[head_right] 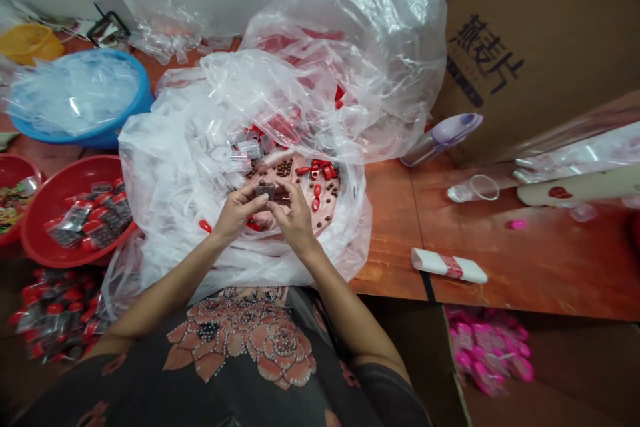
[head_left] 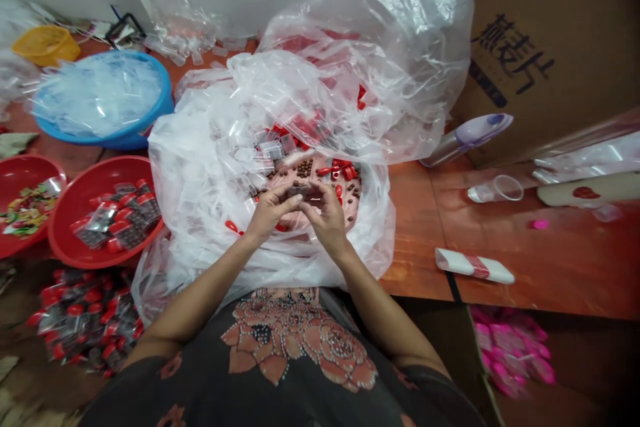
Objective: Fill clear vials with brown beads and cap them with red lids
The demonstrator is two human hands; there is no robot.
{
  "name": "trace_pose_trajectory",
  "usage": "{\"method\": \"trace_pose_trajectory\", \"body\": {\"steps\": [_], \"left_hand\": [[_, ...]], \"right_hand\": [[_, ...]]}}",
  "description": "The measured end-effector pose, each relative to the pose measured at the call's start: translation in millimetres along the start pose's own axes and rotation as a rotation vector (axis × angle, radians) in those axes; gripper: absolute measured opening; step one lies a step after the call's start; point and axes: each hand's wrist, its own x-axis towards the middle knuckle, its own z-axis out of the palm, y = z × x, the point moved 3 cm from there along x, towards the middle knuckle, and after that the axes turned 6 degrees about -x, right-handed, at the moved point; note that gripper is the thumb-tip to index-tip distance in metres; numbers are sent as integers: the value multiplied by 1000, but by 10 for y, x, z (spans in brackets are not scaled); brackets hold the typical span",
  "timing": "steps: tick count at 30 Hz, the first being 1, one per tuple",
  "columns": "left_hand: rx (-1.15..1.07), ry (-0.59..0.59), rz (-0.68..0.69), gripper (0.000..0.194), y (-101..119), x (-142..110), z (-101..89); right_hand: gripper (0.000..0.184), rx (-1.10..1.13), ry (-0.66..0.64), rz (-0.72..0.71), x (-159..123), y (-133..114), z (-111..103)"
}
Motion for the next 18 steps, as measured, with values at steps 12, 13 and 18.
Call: {"method": "trace_pose_trajectory", "body": {"steps": [12,13,18], "left_hand": [[-159,77,-109,46,207,26,-138],[-159,76,-128,46,198,21,-137],[-146,39,-237,47,159,-32,-95]], "right_hand": [[32,-898,-256,349,299,732,-550],[33,-915,-272,356,281,739,-540],[40,-883,-255,348,238,759,-518]]}}
